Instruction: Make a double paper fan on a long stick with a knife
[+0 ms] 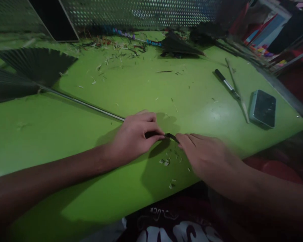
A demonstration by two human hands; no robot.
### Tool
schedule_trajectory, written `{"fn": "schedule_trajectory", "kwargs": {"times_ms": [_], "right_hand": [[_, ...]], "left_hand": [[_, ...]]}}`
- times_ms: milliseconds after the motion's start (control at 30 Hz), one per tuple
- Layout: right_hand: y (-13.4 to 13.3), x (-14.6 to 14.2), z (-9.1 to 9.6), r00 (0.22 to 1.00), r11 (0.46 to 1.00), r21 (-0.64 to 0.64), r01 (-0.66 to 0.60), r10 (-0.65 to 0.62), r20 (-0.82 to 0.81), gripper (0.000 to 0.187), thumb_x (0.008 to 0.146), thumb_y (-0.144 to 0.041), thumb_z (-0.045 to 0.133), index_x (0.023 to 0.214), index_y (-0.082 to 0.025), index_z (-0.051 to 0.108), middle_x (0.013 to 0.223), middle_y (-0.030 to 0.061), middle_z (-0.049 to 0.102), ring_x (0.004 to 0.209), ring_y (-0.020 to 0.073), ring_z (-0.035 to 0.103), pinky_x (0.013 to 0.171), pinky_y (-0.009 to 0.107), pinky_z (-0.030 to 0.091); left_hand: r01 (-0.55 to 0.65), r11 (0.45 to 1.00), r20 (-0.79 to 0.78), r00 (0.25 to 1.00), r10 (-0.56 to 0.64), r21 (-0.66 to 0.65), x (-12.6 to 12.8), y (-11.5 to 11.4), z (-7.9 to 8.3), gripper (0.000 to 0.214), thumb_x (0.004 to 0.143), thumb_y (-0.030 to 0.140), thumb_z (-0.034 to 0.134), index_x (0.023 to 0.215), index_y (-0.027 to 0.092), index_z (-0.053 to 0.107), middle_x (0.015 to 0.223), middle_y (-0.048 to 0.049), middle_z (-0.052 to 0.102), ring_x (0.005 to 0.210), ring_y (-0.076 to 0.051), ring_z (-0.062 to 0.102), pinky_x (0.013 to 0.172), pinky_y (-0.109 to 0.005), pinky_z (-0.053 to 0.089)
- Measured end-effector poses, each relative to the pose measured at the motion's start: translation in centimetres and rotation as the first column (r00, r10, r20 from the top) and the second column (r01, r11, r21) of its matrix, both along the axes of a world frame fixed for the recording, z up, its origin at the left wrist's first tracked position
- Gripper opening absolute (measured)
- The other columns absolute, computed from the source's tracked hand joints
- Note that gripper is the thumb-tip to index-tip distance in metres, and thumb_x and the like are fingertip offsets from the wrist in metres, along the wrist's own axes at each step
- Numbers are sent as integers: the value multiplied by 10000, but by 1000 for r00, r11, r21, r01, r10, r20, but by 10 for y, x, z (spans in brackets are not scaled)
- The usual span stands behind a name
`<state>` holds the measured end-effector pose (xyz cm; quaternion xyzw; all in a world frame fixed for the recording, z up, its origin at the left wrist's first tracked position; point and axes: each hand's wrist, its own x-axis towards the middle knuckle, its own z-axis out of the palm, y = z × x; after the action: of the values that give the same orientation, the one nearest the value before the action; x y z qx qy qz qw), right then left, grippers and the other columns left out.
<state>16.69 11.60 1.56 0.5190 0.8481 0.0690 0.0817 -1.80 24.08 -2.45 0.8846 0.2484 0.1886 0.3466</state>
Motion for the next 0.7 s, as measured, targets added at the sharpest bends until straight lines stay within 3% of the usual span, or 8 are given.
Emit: {"fn": "schedule_trajectory", "kwargs": {"times_ms": [267,367,500,700], "right_hand": [[-3,-5,-1,996,996,-40,86,-85,22,244,868,18,449,1009,-107,604,743,46,633,574,136,524,533,263,362],[-3,-5,-2,998,997,-62,47,-45,39,265,825,30,476,1014,-108,602,783,56,645,605,143,541,558,267,381],[-4,-8,-7,993,999,38,-23,19,114,315,762,48,473,1011,-92,608,808,82,651,669,168,565,621,287,422],[-12,-15,-10,982,994,104,-18,-2,189,321,691,35,523,967,-80,639,842,103,665,678,181,567,618,284,456]], "left_hand": [[21,998,-30,999,-19,59,1,1,1,134,899,253,660,852,188,767,772,-29,665,739,-149,585,638,-270,436],[20,997,-34,999,-17,71,1,1,3,124,891,242,667,848,182,767,780,-31,666,749,-152,589,638,-268,441],[18,998,-32,999,-16,60,0,1,2,121,891,237,663,851,182,763,789,-28,663,754,-151,585,652,-270,436],[30,995,17,999,-32,94,0,0,-4,138,910,241,638,892,183,761,790,-33,651,757,-154,570,667,-285,430]]}}
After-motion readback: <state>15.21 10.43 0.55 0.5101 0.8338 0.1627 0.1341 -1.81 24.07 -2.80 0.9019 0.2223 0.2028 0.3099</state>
